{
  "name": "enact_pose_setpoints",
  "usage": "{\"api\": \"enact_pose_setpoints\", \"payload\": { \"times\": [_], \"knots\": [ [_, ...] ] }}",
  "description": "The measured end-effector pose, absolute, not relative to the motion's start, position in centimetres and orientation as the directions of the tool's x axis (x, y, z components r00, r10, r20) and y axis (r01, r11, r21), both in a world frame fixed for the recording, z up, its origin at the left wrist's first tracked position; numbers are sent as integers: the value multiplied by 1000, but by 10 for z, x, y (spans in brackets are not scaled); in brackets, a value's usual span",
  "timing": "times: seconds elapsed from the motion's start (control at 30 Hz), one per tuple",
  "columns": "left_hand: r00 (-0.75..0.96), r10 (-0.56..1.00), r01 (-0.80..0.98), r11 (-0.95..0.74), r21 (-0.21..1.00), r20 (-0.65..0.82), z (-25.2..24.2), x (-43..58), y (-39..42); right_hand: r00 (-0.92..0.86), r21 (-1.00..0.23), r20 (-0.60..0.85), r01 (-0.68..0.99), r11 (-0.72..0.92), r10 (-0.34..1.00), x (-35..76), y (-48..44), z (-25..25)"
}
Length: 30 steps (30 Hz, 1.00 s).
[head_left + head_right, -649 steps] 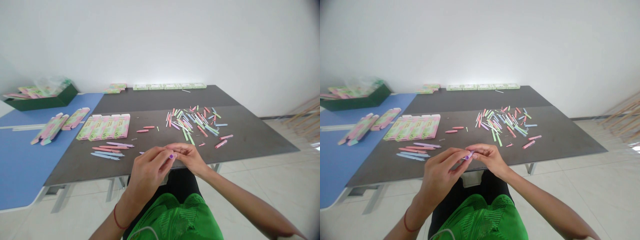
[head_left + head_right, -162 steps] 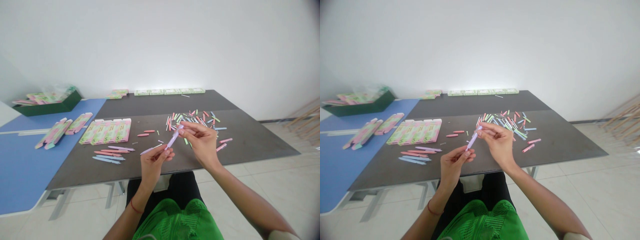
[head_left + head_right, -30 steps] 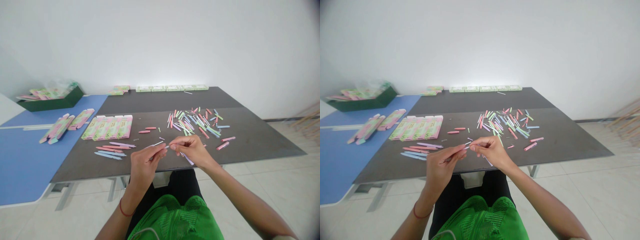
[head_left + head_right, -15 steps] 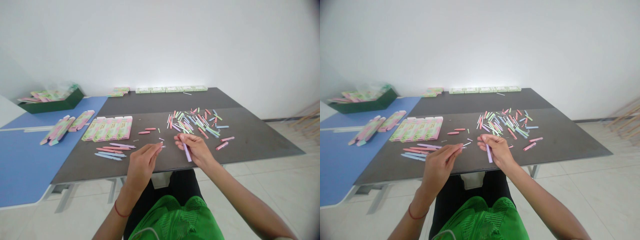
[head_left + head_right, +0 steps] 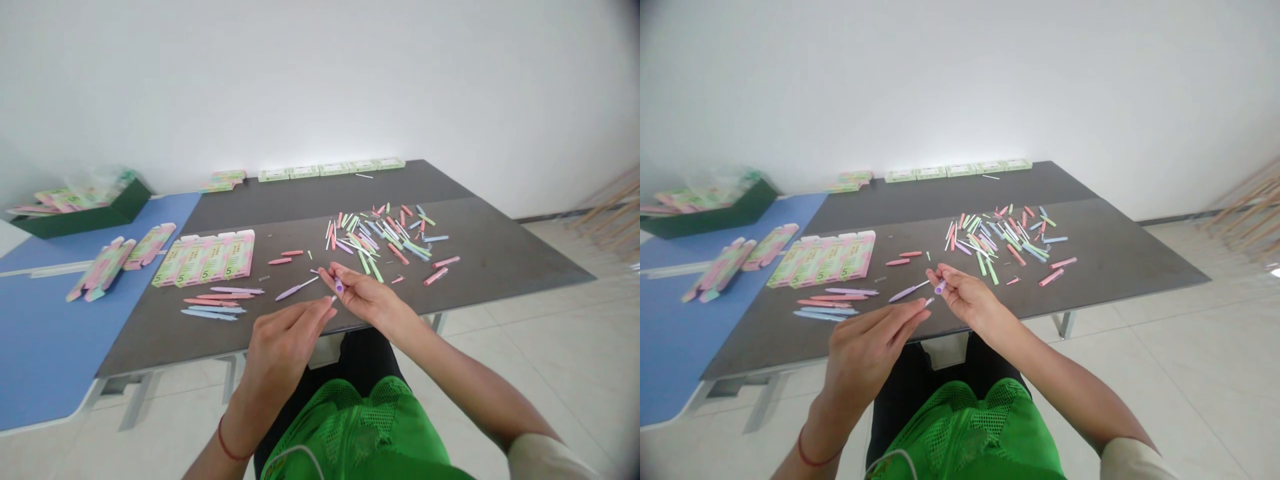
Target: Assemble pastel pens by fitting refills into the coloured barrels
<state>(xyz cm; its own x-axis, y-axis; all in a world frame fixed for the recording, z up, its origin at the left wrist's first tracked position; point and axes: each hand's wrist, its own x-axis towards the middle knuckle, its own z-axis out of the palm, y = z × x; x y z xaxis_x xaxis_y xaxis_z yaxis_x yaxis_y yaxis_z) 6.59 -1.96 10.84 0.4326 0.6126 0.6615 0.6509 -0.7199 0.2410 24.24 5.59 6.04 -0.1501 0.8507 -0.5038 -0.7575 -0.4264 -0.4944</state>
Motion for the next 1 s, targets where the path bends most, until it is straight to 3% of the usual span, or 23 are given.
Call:
{"api": "enact_pose_setpoints", "payload": {
  "times": [0.6,0.77,1.0],
  "knots": [
    [516,647,731,-674,105,561,112,69,-3,-196,-433,-499,-788,-438,844,229,51,57],
    [504,619,717,-689,108,602,108,66,0,-312,-394,-516,-740,-545,798,234,50,60],
    [493,457,696,-717,-21,741,97,63,5,-356,-363,-518,-732,-577,778,237,49,57]
  ]
}}
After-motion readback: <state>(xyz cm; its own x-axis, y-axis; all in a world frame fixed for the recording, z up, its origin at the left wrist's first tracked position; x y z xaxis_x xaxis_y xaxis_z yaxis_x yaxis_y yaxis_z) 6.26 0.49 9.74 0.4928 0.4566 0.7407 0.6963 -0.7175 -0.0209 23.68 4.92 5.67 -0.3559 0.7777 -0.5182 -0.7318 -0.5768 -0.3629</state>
